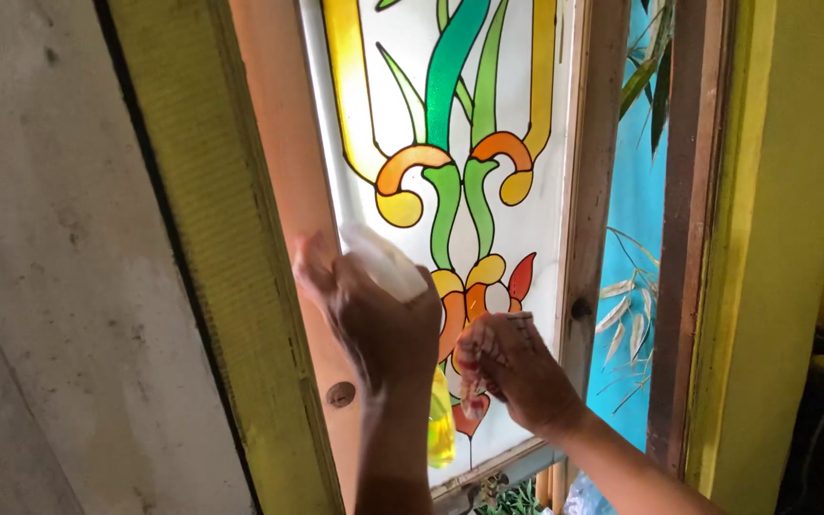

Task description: The recorder is cleaning a decorative stained-glass window using a spray bottle and a cloth.

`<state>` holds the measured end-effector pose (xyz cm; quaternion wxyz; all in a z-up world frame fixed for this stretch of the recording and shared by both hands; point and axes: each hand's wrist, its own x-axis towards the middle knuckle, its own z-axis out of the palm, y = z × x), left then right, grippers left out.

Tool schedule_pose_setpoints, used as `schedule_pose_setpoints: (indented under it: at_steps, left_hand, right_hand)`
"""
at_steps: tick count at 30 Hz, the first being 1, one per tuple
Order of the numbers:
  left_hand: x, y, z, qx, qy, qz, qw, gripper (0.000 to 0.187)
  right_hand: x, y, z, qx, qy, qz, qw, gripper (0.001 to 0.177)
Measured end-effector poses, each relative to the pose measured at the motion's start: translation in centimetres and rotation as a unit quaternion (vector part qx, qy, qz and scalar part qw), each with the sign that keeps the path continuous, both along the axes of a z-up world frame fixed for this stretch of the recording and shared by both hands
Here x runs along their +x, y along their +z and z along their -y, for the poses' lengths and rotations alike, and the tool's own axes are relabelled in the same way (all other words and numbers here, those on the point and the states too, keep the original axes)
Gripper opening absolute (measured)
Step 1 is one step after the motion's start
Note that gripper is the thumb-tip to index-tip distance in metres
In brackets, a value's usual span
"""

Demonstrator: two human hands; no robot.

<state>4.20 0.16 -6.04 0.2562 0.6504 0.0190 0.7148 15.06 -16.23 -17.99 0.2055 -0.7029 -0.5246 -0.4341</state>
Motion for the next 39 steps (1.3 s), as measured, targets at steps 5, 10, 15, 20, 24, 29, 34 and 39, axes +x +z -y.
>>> schedule_pose_setpoints:
  at_steps: [5,10,15,20,24,29,34,39]
  left_hand:
    - [-0.4,-4.8,0.0,-0.044,-0.02,-0.01,0.999,0.042]
    - [-2.0,-8.4,0.0,-0.133,-0.064,-0.129,0.981,0.039]
    - [-1.3,-11.3,-0.9,-0.078,-0.022,-0.091,0.993,0.033]
    - [-0.6,-13.1,-0.8,-0.103,-0.038,-0.064,0.992,0.033]
    - [0.2,-13.7,-1.7,-0.05,0.003,-0.056,0.997,0.034]
    - [-0.4,-13.3,-1.8,-0.05,0.026,-0.111,0.992,0.024]
    - [0.4,-13.4,-2.6,-0.057,0.01,-0.167,0.984,0.022]
    - [-0.1,-12.4,-2.1,-0.071,0.015,-0.234,0.97,0.026]
  right_hand:
    - [0.9,0.6,0.4,0.03,-0.074,0.045,0.996,0.065]
    - [0.7,0.8,0.4,0.042,-0.093,0.053,0.993,0.067]
    - [2.1,1.0,-0.5,0.174,0.05,-0.456,0.871,0.048]
    - [0.2,5.2,-2.3,0.263,-0.117,0.146,0.946,0.057]
    - [1.3,3.8,-4.0,0.315,0.098,-0.349,0.877,0.037]
    - [0.9,2.7,-2.8,0.034,-0.002,0.199,0.979,0.059]
    - [5.5,3.4,2.0,0.06,-0.001,0.081,0.995,0.048]
    - [6.1,7.2,1.6,0.164,-0.098,0.164,0.968,0.065]
